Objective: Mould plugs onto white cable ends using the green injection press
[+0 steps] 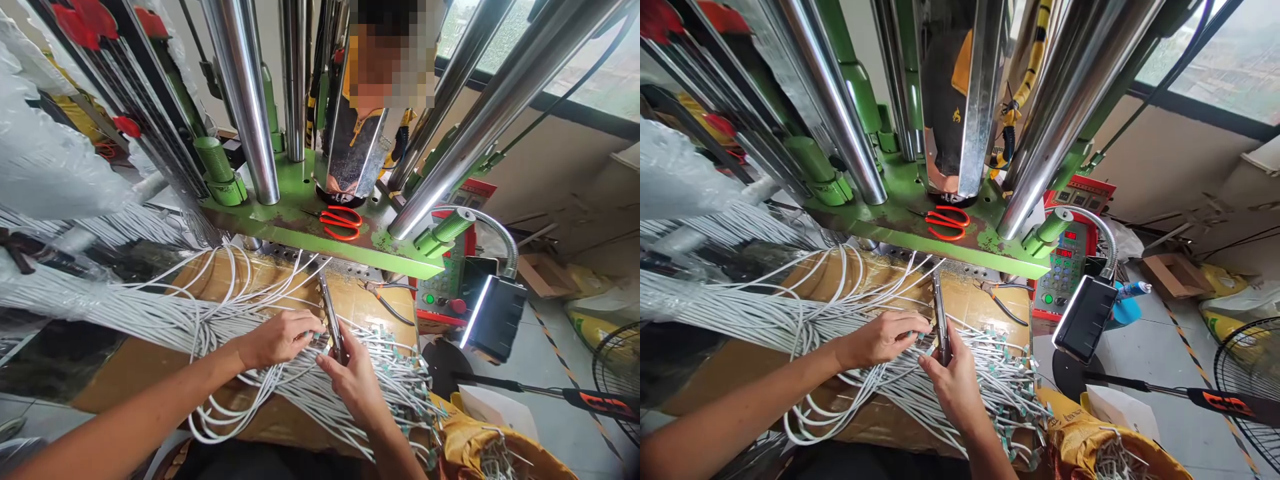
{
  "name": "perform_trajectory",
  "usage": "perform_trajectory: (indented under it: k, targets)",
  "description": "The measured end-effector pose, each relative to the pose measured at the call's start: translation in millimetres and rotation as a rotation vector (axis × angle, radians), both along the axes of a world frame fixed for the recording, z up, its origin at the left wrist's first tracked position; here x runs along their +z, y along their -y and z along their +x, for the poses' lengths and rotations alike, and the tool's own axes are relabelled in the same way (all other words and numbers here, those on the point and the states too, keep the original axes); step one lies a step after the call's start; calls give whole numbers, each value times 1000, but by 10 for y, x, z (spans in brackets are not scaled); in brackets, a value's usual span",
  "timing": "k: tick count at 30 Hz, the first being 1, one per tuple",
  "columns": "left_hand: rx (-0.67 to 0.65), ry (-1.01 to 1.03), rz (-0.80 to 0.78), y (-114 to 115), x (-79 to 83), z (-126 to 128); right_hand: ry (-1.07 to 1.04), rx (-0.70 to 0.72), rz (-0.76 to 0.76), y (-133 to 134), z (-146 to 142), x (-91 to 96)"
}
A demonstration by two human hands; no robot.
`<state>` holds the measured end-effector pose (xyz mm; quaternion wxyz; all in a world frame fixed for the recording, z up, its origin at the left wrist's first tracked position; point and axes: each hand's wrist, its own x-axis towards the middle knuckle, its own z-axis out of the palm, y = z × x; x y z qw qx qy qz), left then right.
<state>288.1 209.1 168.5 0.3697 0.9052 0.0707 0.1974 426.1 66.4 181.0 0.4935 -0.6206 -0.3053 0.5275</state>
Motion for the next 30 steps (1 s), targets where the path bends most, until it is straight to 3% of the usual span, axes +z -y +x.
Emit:
perform_trajectory:
  k: [5,9,12,15,17,19,22,25,30]
  targets:
    - [77,-41,-210,-55,53,62,-22,-25,-30,-25,-12,-12]
    - [296,-125,-747,-88,140,48,-36,-49,-46,-43,-28,23]
    - [322,-117,-1090,-128,165,-49,-53,-56,-57,-52,-32,47]
    - [285,-89,-1233,-165,152,-159,-59,-59,-59,-55,-31,46]
    - [335,-25,-1293,-171,142,-194,-53,-66,-51,-54,-29,39]
    - [379,32,-1321,-160,147,-191,-52,-65,-41,-51,-28,36]
    - [292,-7,-1279,-133,192,-153,-58,-63,-41,-45,-28,38]
    - [209,-142,-1054,-124,231,-125,-72,-74,-46,-38,-26,32]
    - [257,-273,-769,-142,220,-99,-108,-75,-52,-36,-24,20]
